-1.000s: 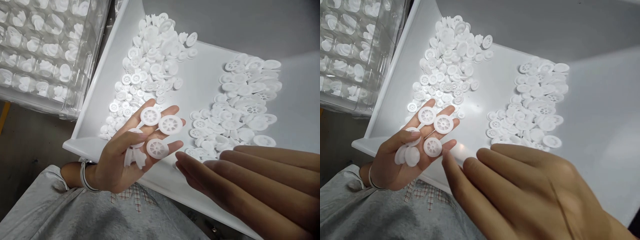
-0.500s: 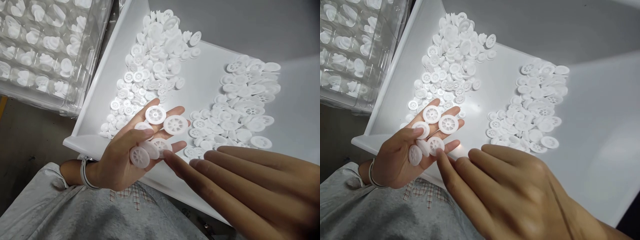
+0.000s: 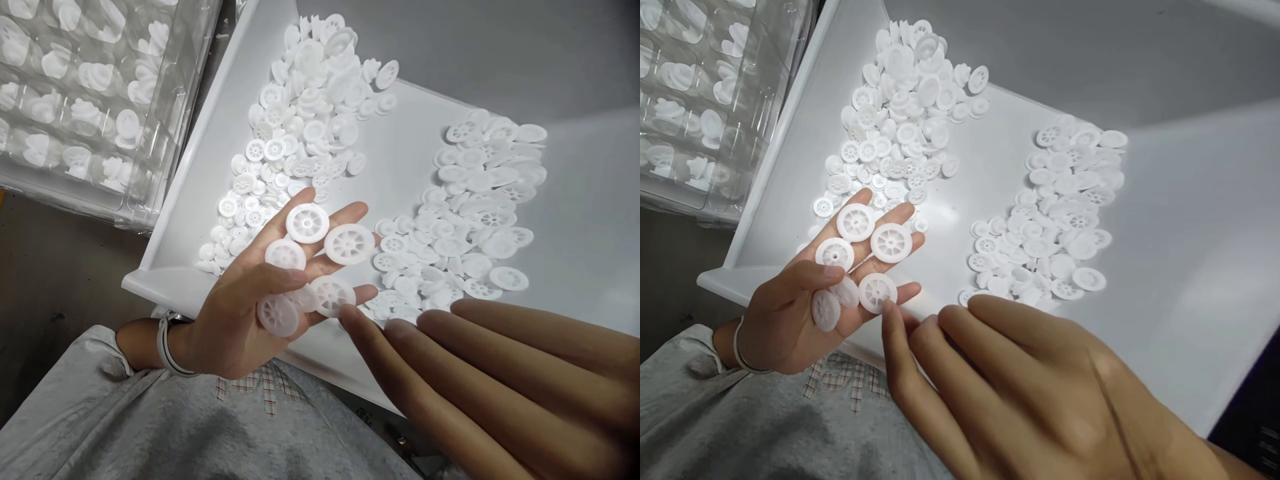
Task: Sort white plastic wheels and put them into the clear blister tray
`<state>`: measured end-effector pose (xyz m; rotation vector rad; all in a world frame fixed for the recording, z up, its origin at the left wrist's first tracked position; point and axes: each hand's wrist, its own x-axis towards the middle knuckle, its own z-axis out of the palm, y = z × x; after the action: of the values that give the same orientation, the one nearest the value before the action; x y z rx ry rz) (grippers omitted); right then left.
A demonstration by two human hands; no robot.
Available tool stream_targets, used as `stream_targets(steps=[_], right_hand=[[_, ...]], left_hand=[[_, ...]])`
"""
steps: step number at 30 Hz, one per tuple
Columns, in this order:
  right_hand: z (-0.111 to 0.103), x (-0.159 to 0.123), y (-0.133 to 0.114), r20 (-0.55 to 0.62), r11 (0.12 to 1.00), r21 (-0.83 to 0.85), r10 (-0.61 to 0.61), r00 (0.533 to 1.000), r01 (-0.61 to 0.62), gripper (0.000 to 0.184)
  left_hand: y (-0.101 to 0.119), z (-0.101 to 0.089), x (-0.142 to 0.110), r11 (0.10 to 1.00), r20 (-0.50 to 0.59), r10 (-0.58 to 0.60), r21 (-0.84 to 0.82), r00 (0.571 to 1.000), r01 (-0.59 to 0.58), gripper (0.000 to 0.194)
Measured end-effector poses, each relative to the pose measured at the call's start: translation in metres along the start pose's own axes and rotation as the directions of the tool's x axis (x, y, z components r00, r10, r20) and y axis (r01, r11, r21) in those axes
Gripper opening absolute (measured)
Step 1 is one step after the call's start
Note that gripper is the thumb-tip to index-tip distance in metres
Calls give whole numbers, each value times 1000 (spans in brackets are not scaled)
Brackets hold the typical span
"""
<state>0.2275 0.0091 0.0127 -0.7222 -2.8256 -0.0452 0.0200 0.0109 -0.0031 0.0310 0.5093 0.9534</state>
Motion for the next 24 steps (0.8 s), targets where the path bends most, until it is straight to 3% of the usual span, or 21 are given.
stream_targets(steps=[2,5,10,17,21,24], right_hand=[[2,-2,5,-43,999,-44,-32,999,30,39],[3,-6,8,-146,985,-42,-171,974,167,38],[-1,-14,-3,-24,994,29,106,994,-105,43],[0,-9,7,-60,992,-16,-127,990,126,37],[-7,-4,4,49,999,42,21,999,-23,40],[-11,2,0,59,996,89,7,998,-13,40]], left_hand=[[0,0,0,1000,12,2,6,1000,-2,73],[1,2,1,1000,-10,-3,3,1000,3,78],[4,3,1,999,-17,-41,12,999,41,81],[1,-1,1,1000,13,-22,-9,1000,23,73],[1,1,2,999,5,-34,-18,999,34,71],[1,2,3,999,-19,-33,-29,999,32,68]])
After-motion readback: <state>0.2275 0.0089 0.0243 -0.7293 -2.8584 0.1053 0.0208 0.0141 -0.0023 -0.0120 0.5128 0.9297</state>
